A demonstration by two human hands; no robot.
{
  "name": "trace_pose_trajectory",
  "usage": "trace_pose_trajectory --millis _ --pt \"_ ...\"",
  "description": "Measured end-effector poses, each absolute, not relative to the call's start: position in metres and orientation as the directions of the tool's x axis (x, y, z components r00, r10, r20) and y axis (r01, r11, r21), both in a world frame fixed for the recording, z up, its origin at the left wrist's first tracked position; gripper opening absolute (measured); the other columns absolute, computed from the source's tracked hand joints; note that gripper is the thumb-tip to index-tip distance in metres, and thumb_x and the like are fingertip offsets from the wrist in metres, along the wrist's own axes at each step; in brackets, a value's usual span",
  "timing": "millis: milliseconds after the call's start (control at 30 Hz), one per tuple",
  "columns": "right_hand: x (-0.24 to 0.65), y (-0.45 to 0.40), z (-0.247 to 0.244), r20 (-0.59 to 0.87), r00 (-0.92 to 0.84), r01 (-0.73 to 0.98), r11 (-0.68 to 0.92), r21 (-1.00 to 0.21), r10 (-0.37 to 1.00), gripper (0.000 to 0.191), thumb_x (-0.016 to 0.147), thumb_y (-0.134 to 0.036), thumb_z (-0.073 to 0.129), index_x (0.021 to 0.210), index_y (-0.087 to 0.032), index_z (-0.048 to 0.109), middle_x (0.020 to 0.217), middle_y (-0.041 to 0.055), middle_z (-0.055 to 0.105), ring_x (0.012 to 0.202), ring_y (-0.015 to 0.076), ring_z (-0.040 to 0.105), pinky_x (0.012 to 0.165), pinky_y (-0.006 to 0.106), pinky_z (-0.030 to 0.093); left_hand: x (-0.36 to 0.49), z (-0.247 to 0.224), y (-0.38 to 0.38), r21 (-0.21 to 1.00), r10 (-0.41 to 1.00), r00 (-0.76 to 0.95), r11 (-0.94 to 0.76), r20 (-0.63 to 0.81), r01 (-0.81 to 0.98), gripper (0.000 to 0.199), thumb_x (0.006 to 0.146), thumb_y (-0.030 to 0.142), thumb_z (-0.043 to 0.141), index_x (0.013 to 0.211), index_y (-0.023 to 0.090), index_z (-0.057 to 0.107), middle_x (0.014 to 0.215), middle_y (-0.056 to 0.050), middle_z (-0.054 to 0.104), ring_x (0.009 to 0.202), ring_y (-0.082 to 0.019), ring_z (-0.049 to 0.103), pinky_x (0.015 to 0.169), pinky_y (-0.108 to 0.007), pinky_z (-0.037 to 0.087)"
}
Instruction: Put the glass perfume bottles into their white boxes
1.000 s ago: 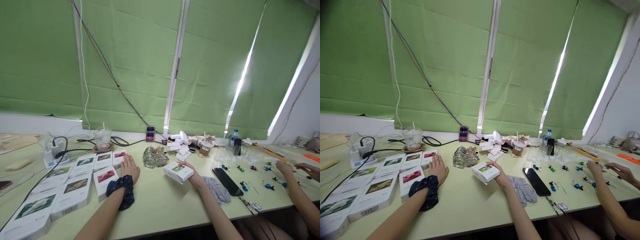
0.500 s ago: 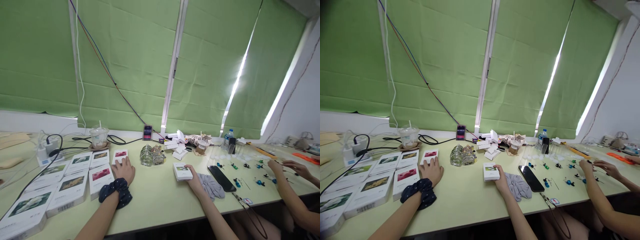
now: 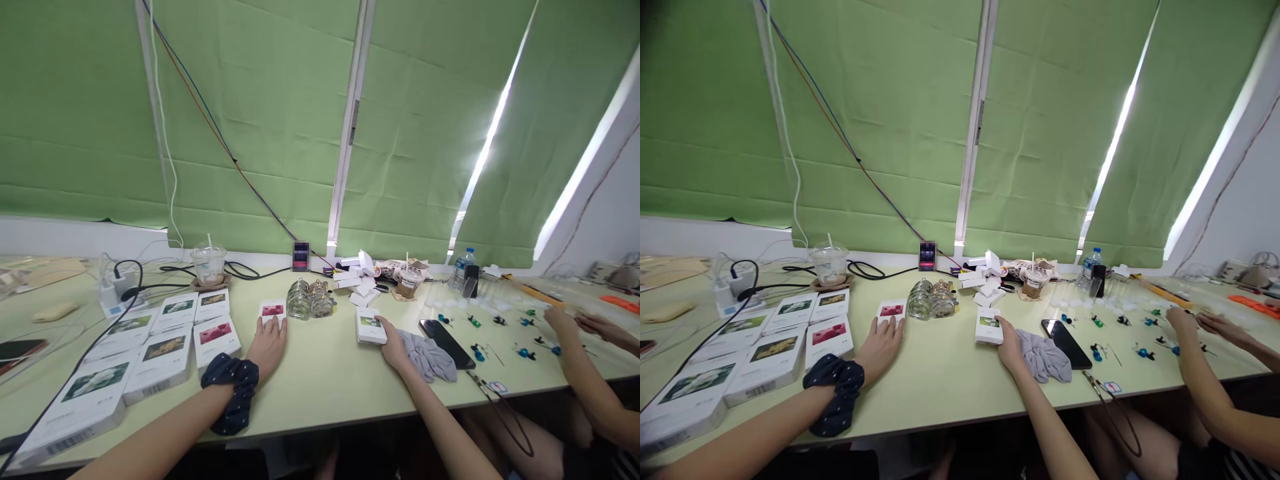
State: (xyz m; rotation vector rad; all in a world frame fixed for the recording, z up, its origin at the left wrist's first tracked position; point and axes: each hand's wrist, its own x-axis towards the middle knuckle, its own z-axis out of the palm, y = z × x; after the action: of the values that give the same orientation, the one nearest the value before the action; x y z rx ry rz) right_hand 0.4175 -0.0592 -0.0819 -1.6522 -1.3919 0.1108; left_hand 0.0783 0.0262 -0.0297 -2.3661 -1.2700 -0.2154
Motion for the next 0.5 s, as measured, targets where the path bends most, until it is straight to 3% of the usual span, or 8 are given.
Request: trace_pose_trajectory --millis 133,333,500 --pt "0.42 -0.065 -0.089 0.515 0.407 0.712 0.092 -0.697 0.755 0.069 0.053 -0.003 0.039 0.119 -0.014 0.057 0.12 0.0123 0.059 0.113 0.023 0.055 0.1 0.039 0.041 0.072 -0.022 0.007 -0.387 0.683 0.676 -0.565 0.277 0.729 0.05 0.084 -0.001 0.032 0.131 0.005 0.05 0.125 -0.026 0.056 0.109 -0.031 0.055 0.098 -0.052 0.034" --pt "0.409 -0.082 -0.089 0.493 0.496 0.603 0.126 -0.788 0.715 0.046 0.074 -0.015 0.036 0.113 -0.012 0.06 0.106 0.013 0.065 0.095 0.022 0.062 0.086 0.038 0.05 0.072 0.0 -0.02 -0.386 0.682 0.719 -0.632 0.135 0.672 0.051 0.081 -0.007 0.034 0.128 0.004 0.051 0.107 -0.023 0.064 0.104 -0.032 0.057 0.087 -0.046 0.043" --pt "0.388 -0.092 -0.074 0.55 0.439 0.739 0.062 -0.67 0.711 0.042 0.084 -0.036 0.042 0.116 -0.014 0.057 0.122 0.0152 0.055 0.113 0.0265 0.052 0.096 0.042 0.043 0.072 0.016 -0.034 -0.338 0.66 0.751 -0.704 0.017 0.625 0.049 0.082 -0.001 0.037 0.129 0.005 0.05 0.111 -0.022 0.062 0.104 -0.033 0.055 0.087 -0.046 0.041"
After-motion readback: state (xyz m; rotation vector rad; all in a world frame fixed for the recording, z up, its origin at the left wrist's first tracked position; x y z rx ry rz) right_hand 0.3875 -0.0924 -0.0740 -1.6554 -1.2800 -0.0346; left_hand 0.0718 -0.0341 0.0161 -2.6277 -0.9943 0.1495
